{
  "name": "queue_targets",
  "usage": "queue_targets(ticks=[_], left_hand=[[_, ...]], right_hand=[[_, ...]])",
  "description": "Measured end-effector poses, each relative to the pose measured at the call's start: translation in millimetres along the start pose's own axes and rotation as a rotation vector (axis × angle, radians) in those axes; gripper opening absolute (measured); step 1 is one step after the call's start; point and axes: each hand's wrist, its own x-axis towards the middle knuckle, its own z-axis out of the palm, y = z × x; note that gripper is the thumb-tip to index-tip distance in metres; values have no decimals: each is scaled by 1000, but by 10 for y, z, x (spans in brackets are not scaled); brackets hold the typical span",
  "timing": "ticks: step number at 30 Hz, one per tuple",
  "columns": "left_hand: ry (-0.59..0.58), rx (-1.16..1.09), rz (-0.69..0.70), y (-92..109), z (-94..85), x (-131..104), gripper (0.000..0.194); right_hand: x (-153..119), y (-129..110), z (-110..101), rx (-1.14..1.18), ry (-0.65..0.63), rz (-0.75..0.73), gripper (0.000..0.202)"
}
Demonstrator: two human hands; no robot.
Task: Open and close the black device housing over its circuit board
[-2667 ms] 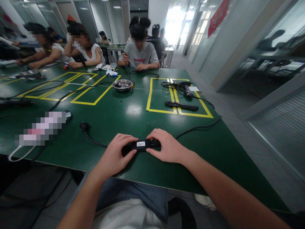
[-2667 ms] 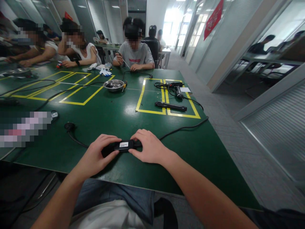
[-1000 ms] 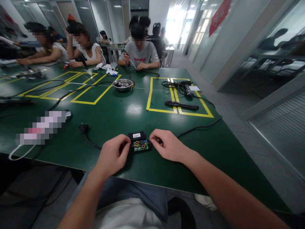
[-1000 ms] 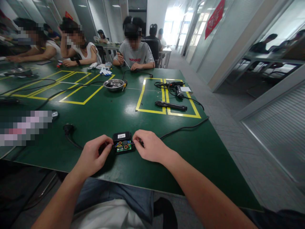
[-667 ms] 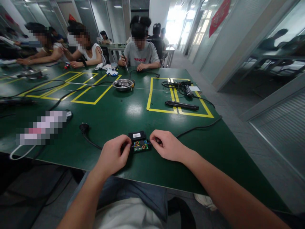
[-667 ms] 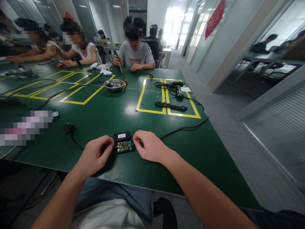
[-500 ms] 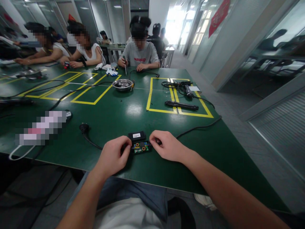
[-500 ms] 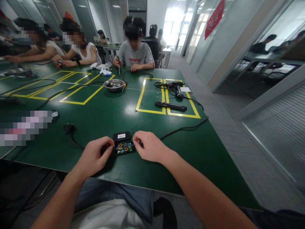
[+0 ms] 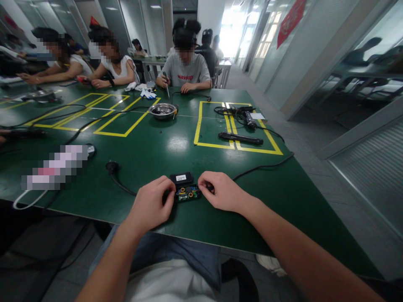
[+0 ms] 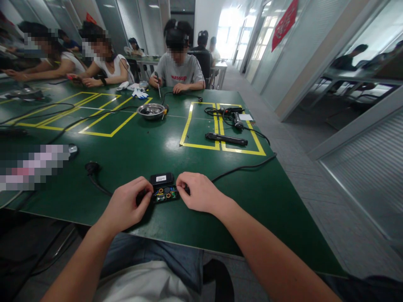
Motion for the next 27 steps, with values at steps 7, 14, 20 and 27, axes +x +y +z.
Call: queue_targets(ticks=[7, 14, 20, 27], left_hand=[[118, 13, 57, -65, 42, 9, 29], [64, 30, -114, -185, 119, 72, 37], [92, -44, -254, -215, 121, 110, 26], [196, -208, -39, -172, 53, 16, 28]], right_hand=[[-9, 21, 11, -16, -4, 4, 14], [1, 12, 2, -46, 17, -10, 17], [9, -4, 26, -25, -19, 28, 15], [-30, -21, -25, 84, -38, 60, 43]])
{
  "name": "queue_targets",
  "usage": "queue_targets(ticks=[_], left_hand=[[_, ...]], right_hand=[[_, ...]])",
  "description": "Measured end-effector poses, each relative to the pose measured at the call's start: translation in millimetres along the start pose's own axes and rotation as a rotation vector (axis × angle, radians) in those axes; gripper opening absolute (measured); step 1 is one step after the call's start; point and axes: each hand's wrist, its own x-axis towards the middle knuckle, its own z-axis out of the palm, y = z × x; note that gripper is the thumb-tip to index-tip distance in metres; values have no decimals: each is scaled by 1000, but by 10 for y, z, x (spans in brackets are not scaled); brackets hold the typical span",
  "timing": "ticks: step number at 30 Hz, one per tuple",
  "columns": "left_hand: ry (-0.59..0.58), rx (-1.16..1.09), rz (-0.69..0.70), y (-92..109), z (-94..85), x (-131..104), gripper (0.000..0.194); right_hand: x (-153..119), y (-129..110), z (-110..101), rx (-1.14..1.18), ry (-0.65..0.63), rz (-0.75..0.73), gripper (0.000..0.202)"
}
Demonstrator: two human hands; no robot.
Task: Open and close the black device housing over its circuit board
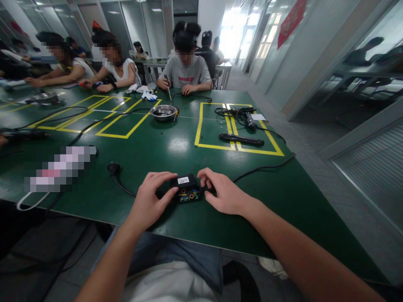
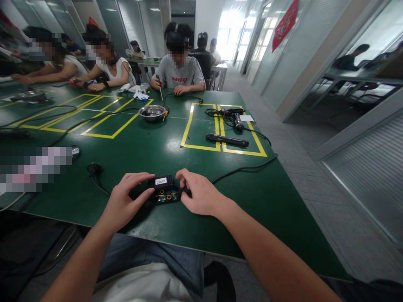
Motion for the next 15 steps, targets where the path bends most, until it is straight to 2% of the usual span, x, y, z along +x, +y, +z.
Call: queue_targets(ticks=[2, 4, 7, 10, 15], left_hand=[[-46, -52, 65, 36, -31, -23, 27], [-103, -66, 102, 72, -53, -29, 25], [-173, -55, 139, 116, -60, -18, 25], [-190, -42, 165, 135, -45, -8, 25], [-208, -27, 165, 106, -21, -12, 23]], right_hand=[[-11, -17, -20, 23, -10, -21, 54], [-15, -35, -25, 32, -14, -40, 57], [-10, -45, -13, 8, -13, -61, 45], [1, -30, -2, -11, -19, -70, 28], [12, 6, -15, -1, -19, -86, 21]])
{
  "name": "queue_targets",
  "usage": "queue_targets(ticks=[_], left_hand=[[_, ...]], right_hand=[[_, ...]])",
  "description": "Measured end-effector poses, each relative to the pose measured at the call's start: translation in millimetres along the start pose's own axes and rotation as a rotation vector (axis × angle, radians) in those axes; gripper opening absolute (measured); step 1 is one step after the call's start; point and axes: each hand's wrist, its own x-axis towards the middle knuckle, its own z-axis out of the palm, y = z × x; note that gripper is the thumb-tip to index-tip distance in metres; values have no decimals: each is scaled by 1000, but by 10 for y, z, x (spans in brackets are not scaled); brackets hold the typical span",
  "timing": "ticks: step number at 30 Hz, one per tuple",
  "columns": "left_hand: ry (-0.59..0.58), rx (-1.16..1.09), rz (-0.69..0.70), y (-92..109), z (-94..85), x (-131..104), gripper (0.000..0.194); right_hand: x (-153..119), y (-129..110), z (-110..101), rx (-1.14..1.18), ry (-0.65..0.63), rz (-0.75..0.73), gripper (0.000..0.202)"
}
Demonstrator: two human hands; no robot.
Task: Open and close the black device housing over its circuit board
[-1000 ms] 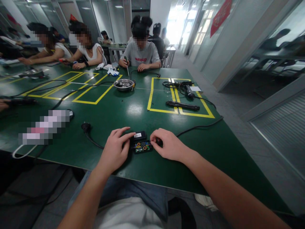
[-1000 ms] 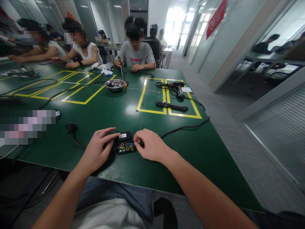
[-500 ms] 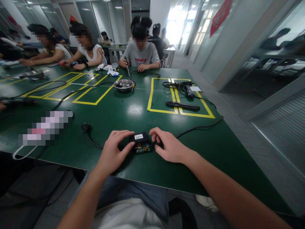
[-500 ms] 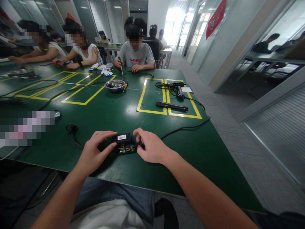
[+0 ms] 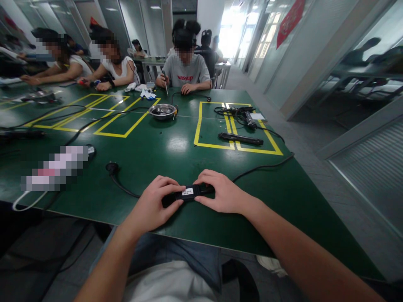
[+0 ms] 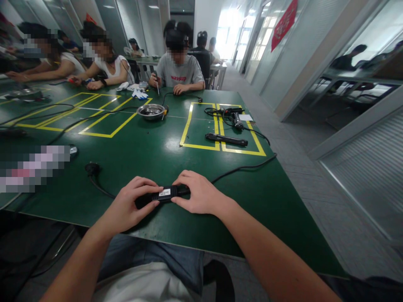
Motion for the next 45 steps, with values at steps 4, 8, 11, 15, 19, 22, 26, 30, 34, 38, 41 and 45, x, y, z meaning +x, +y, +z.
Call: queue_targets(ticks=[4, 8, 11, 15, 19, 22, 26, 30, 34, 38, 41, 45], left_hand=[[-12, -12, -8, 0, -6, -4, 21], [-6, -12, -50, 34, -14, -2, 24], [97, 11, -168, 8, 10, -2, 24], [194, 111, -315, -80, 54, 22, 14], [90, 126, -292, -100, 56, 49, 10], [131, 168, -231, -51, 40, 39, 17], [108, 240, -185, 31, 41, 3, 23], [-16, 344, -162, 49, 78, -8, 27], [-35, 379, -191, 21, 95, -2, 28], [28, 296, -230, -7, 76, -3, 34], [60, 252, -250, -27, 68, -5, 36], [46, 299, -230, -42, 91, -12, 35]], right_hand=[[4, -3, -9, -24, -4, -5, 21], [2, -33, -6, -61, -9, 11, 25], [-2, -63, -7, -47, -3, 79, 37], [0, -83, -4, -56, -28, 121, 27], [10, -73, 9, -116, -59, 83, 20], [14, -62, 14, -97, -57, 90, 18], [12, -58, 14, -111, -49, 100, 16], [10, -57, 25, -114, -34, 97, 15], [9, -60, 34, -104, -10, 88, 13], [18, -78, 12, -63, 19, 60, 10], [34, -80, -7, -29, 38, 48, 13], [44, -54, 3, -48, 18, 64, 15]])
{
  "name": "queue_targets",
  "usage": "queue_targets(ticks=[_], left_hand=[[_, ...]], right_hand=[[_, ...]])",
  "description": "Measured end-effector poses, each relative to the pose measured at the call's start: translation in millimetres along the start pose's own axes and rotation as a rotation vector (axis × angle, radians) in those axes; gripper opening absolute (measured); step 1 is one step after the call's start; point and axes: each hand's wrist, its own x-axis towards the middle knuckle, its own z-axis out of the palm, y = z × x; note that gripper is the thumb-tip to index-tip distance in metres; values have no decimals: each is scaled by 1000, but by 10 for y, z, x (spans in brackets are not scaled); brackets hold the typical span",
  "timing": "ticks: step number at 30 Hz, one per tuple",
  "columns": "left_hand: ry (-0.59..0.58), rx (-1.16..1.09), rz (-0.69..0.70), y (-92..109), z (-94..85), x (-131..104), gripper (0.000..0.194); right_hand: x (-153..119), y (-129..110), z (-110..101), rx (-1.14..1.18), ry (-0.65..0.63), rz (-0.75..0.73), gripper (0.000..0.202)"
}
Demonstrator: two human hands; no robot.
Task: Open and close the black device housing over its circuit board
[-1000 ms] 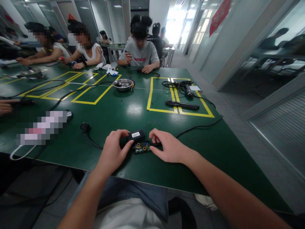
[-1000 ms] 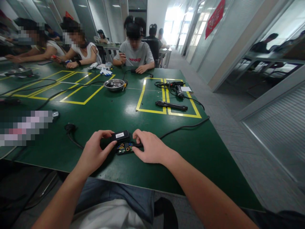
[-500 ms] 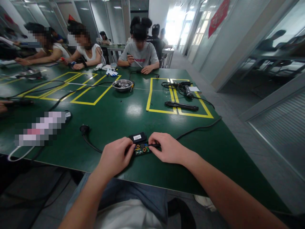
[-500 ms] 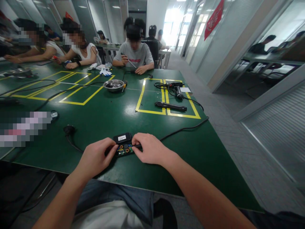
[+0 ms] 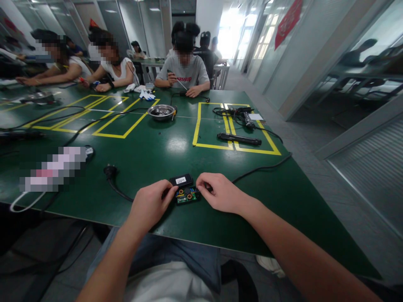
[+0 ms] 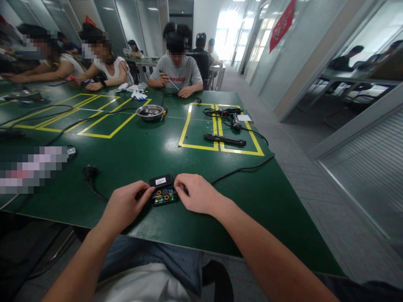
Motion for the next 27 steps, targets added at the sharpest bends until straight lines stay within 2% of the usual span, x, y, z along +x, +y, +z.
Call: queue_targets(ticks=[4, 7, 10, 14, 19, 23, 25, 27], left_hand=[[-14, 55, 6, 11, 16, -4, 30], [37, 60, 56, 10, 16, 13, 22], [49, 37, 93, -26, 26, 48, 30], [-9, -53, -32, -95, 47, 94, 26], [44, -143, -87, -99, 30, 85, 23], [145, -214, 34, -45, -32, 29, 26], [132, -254, 124, -21, -71, 7, 25], [71, -293, 231, 0, -112, -9, 22]], right_hand=[[-6, 23, 21, -26, -16, 8, 14], [-12, 27, 15, -52, -13, 18, 14], [-12, 33, 5, -87, -15, 33, 14], [-8, 44, 9, -66, -36, 68, 14], [-8, 48, 8, -51, -41, 87, 13], [-12, 65, -2, 13, -42, 116, 18], [-14, 75, -4, 43, -41, 118, 21], [-16, 82, -3, 68, -39, 111, 22]])
